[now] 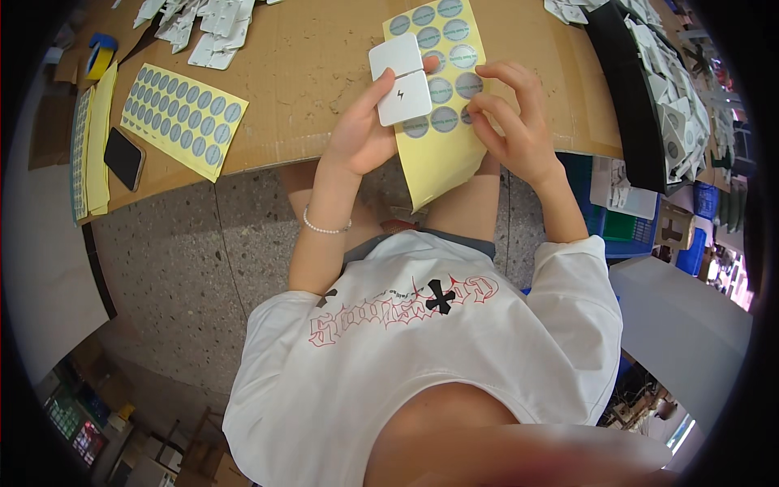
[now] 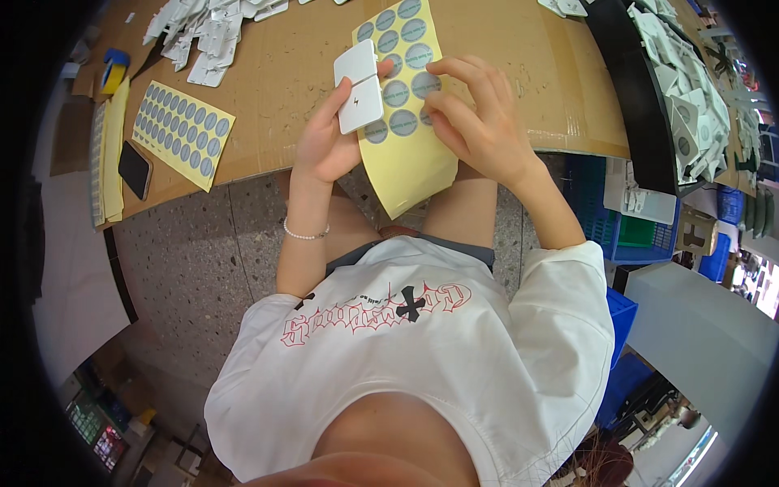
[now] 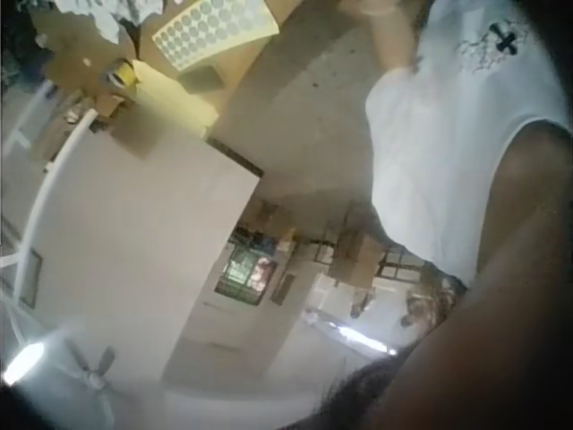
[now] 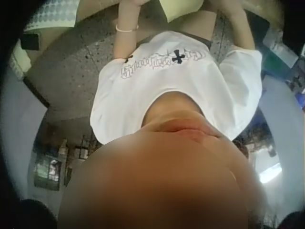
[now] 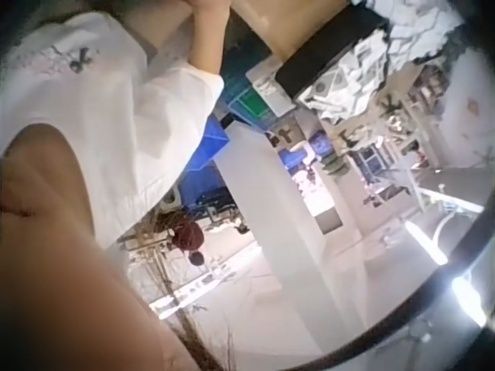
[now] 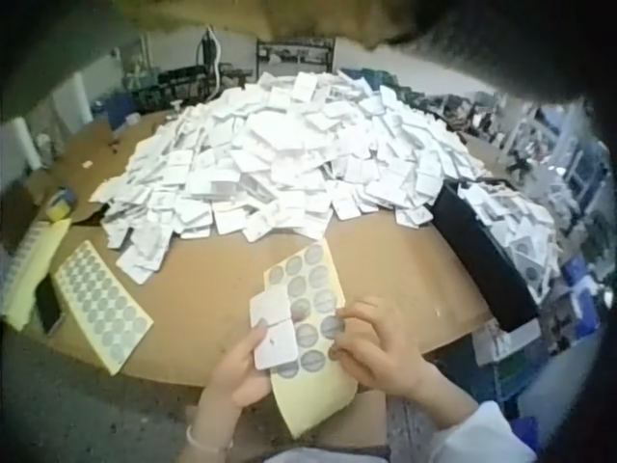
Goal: Applying small circular stickers from a sheet onto white electronic devices.
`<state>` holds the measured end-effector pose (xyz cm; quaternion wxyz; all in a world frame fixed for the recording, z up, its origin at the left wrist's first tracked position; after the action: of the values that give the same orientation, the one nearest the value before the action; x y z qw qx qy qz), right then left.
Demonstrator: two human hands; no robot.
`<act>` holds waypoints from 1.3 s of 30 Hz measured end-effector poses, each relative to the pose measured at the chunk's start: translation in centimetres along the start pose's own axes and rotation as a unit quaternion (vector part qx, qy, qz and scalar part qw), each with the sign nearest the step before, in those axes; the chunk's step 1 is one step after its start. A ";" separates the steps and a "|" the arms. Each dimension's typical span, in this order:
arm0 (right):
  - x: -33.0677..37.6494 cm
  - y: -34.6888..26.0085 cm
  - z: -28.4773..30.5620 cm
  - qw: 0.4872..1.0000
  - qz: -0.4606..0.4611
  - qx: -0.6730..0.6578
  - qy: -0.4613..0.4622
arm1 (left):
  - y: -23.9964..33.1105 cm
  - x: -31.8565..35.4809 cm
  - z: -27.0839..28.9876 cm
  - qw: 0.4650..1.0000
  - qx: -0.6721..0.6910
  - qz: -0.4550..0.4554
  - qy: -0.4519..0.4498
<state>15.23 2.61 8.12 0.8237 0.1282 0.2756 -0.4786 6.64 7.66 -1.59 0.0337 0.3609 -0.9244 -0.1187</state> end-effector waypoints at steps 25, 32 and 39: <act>-2.4 2.7 3.1 0.974 -0.090 -0.198 -0.062 | -0.6 0.1 2.2 0.983 -0.164 -0.038 0.074; -7.3 0.6 -3.7 0.904 -0.085 -0.242 -0.342 | -0.9 1.0 2.3 0.953 -0.298 -0.046 0.018; -7.8 -0.2 -5.5 0.893 -0.082 -0.175 -0.406 | -0.9 1.4 2.0 0.945 -0.322 -0.050 -0.014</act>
<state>10.24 10.71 8.12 0.8307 -0.2466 0.0055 -0.4992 5.91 6.51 -3.79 0.1297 0.3749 -0.8178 -0.4170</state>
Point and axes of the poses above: each hand's wrist, its own x-axis away from the middle knuckle, its own z-axis out of the back of the hand, y = z × x, the point moved 9 cm from there along -x, towards the middle knuckle, and after that the axes turned 9 degrees about x, right-handed, at the moved point
